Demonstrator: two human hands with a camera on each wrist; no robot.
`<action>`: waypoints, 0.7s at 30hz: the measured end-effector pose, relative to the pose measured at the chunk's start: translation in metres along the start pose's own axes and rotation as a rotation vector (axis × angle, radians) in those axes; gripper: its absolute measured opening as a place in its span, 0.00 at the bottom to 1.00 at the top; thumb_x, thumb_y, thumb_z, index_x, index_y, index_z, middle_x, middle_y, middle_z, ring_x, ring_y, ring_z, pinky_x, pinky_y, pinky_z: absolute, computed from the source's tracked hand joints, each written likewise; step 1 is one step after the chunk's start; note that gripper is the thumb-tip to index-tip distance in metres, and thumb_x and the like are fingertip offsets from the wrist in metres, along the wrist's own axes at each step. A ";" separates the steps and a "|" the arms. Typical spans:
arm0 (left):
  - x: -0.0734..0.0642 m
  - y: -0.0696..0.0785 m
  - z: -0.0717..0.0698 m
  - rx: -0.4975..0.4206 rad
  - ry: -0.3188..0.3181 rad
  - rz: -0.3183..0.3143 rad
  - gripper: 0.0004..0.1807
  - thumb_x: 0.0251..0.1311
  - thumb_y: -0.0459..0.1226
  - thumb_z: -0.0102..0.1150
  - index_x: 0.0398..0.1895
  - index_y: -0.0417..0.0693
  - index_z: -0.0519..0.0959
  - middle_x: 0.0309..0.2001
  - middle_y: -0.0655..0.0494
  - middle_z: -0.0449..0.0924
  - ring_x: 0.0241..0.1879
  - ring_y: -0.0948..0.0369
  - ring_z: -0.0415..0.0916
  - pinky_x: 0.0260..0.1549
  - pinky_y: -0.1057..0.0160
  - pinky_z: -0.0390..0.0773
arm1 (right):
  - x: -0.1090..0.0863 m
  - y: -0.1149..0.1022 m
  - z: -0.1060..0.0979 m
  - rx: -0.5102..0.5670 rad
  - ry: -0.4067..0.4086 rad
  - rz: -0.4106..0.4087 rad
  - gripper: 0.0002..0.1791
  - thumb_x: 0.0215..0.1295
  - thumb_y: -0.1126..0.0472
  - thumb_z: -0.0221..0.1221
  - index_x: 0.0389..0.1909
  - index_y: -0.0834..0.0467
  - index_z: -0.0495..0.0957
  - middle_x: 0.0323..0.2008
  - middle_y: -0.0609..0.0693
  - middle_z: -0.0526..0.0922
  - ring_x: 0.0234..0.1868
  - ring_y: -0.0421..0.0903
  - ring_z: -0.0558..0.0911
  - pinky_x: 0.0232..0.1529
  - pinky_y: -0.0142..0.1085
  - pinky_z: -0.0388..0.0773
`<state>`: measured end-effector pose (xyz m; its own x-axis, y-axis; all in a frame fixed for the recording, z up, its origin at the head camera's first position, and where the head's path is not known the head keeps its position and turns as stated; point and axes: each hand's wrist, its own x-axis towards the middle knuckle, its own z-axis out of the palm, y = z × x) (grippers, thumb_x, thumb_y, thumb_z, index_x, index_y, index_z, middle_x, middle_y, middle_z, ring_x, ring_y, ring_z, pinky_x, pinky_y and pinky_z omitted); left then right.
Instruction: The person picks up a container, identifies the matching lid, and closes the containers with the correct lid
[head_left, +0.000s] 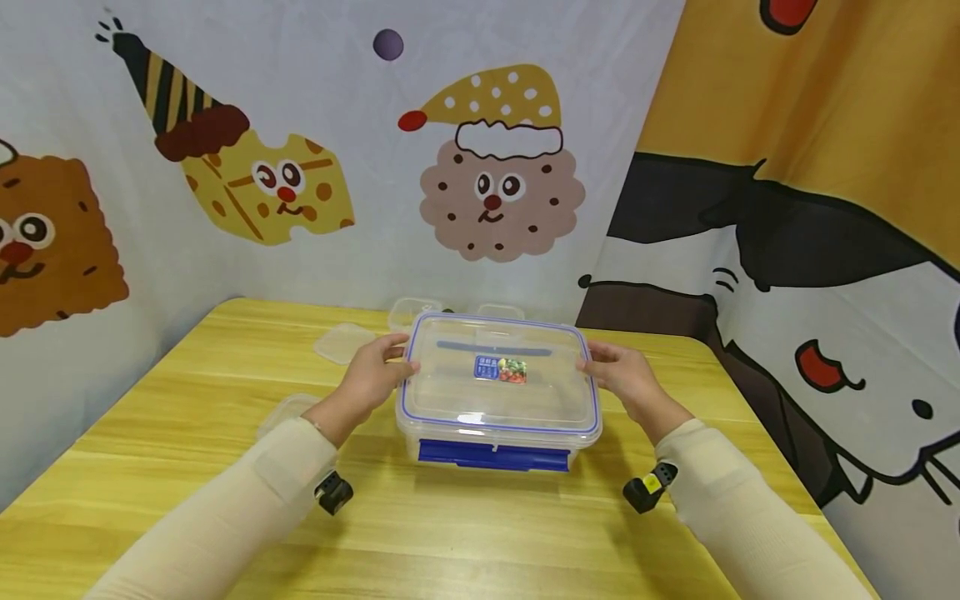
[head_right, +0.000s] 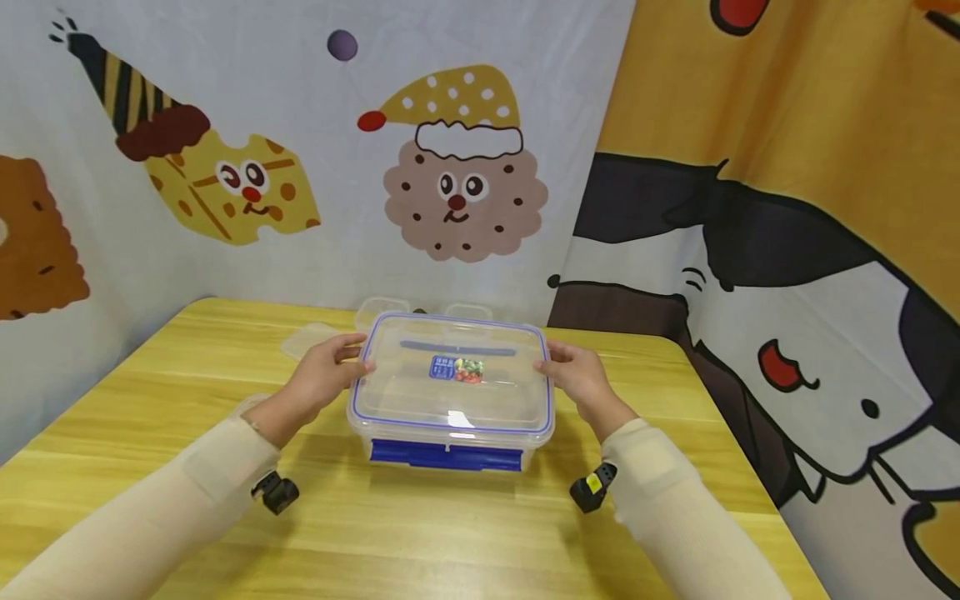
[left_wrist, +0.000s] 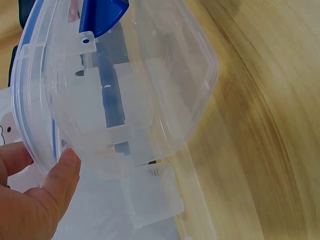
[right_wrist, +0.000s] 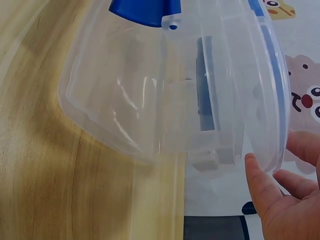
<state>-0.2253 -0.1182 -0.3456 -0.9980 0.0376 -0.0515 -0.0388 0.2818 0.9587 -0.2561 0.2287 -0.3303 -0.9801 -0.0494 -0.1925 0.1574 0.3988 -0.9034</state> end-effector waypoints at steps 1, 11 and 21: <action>0.000 0.000 0.000 0.003 0.001 0.001 0.30 0.67 0.28 0.53 0.70 0.32 0.59 0.62 0.30 0.68 0.56 0.41 0.73 0.51 0.52 0.79 | 0.000 0.000 0.000 -0.004 -0.001 0.001 0.33 0.69 0.59 0.58 0.71 0.64 0.59 0.67 0.64 0.66 0.65 0.58 0.69 0.65 0.49 0.68; -0.002 0.001 -0.001 0.030 0.006 0.026 0.30 0.67 0.27 0.52 0.70 0.32 0.58 0.63 0.30 0.67 0.59 0.40 0.71 0.54 0.51 0.77 | 0.001 -0.001 0.003 -0.015 0.002 0.006 0.33 0.69 0.58 0.58 0.71 0.64 0.59 0.67 0.63 0.66 0.65 0.58 0.68 0.65 0.49 0.67; -0.003 0.001 0.000 0.037 -0.016 0.023 0.31 0.69 0.28 0.51 0.72 0.33 0.55 0.65 0.31 0.65 0.61 0.40 0.69 0.56 0.50 0.75 | 0.000 0.000 0.001 -0.044 0.021 0.026 0.34 0.69 0.57 0.58 0.71 0.63 0.59 0.67 0.63 0.67 0.65 0.57 0.69 0.65 0.49 0.68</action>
<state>-0.2227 -0.1182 -0.3449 -0.9976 0.0595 -0.0340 -0.0134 0.3162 0.9486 -0.2563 0.2275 -0.3306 -0.9782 -0.0198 -0.2069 0.1773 0.4400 -0.8803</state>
